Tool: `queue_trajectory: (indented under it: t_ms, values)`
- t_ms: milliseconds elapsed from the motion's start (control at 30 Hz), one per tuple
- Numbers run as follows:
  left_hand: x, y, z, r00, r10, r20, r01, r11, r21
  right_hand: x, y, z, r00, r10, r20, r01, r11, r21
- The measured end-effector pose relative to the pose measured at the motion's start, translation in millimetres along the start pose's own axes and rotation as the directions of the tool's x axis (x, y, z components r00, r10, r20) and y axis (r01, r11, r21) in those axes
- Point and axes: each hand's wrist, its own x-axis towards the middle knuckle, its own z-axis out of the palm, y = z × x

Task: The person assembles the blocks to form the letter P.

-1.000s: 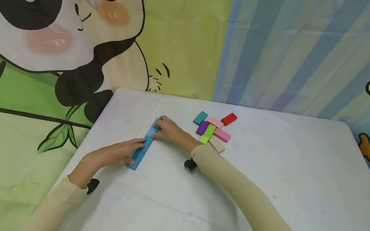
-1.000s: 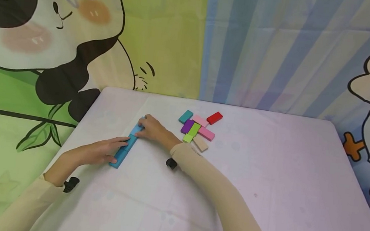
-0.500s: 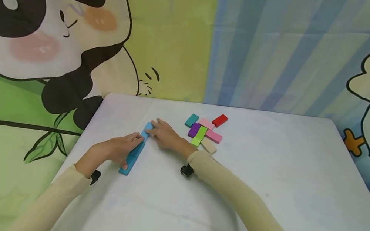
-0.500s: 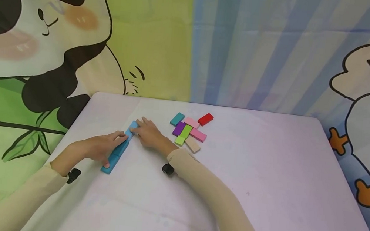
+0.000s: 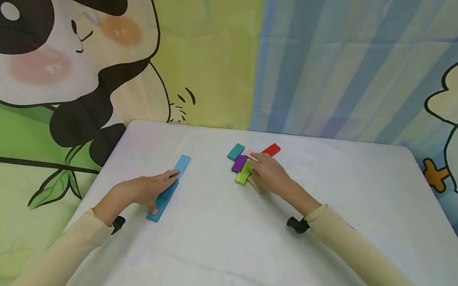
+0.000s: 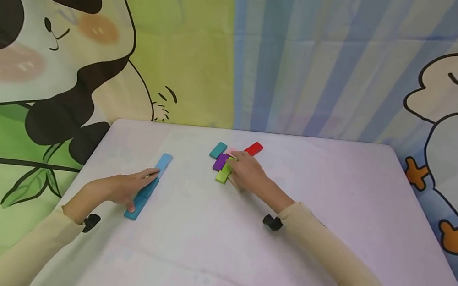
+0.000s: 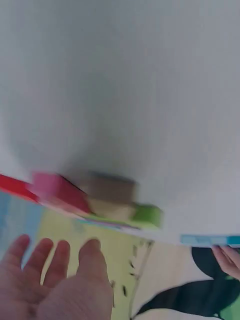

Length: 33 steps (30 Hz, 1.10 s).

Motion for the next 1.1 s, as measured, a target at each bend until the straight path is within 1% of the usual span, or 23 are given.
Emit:
queue_trajectory:
  t_ms: [67,100,167,233,300,433,500,600,767,833,900,967,1033,1100]
  values:
    - [-1.2,-0.1,0.3,1.0,-0.011,0.006,0.011,1.0,-0.012,-12.6,16.4,0.8,1.0,-0.015,0.004,0.015,0.998,-0.053]
    - [-1.5,0.1,0.3,1.0,-0.014,0.01,0.014,1.0,-0.019,-17.9,22.9,1.9,1.0,-0.021,0.021,0.022,0.998,-0.052]
    - [-1.0,1.0,0.5,1.0,-0.023,0.021,0.024,0.999,-0.039,-26.5,32.0,2.7,0.996,-0.015,0.092,0.017,1.0,-0.018]
    - [-0.4,1.3,1.2,0.999,-0.031,0.03,0.032,0.999,-0.042,-30.8,36.3,2.5,0.988,-0.005,0.156,-0.001,0.999,0.042]
    - [0.1,1.6,1.9,0.999,-0.03,0.036,0.031,0.999,-0.044,-30.6,38.2,1.9,0.981,-0.015,0.193,0.004,0.998,0.056]
    - [0.5,1.1,2.3,0.999,-0.023,0.045,0.026,0.997,-0.067,-23.7,39.6,-0.6,0.97,-0.035,0.239,0.022,0.998,0.058]
    - [0.3,0.5,1.3,0.999,-0.016,0.05,0.02,0.996,-0.082,-20.2,41.1,-1.4,0.961,-0.02,0.277,-0.003,0.997,0.081]
    - [0.2,-0.6,-0.3,0.998,-0.015,0.06,0.022,0.994,-0.109,-17.5,45.2,-0.8,0.953,-0.006,0.302,-0.034,0.991,0.128]
    - [0.8,-1.2,-0.4,0.997,-0.015,0.075,0.025,0.99,-0.137,-17.7,52.3,0.6,0.958,-0.014,0.287,-0.047,0.978,0.204]
    - [1.1,-0.9,0.2,0.996,-0.01,0.083,0.021,0.991,-0.135,-17.1,52.9,-2.8,0.962,0.007,0.272,-0.072,0.971,0.229]
    - [0.8,0.1,0.0,0.996,-0.006,0.087,0.018,0.991,-0.13,-14.6,52.1,-8.7,0.972,0.031,0.235,-0.093,0.962,0.257]
    - [0.6,0.9,-0.6,0.996,-0.01,0.091,0.02,0.993,-0.118,-9.8,49.4,-15.2,0.984,0.039,0.173,-0.089,0.954,0.288]
    - [0.4,0.8,-0.7,0.995,-0.022,0.095,0.032,0.993,-0.11,-2.7,44.5,-19.7,0.993,0.03,0.112,-0.064,0.947,0.314]
    - [-0.1,0.6,-0.7,0.995,-0.028,0.098,0.038,0.993,-0.109,6.6,36.8,-21.6,0.997,0.009,0.071,-0.032,0.941,0.338]
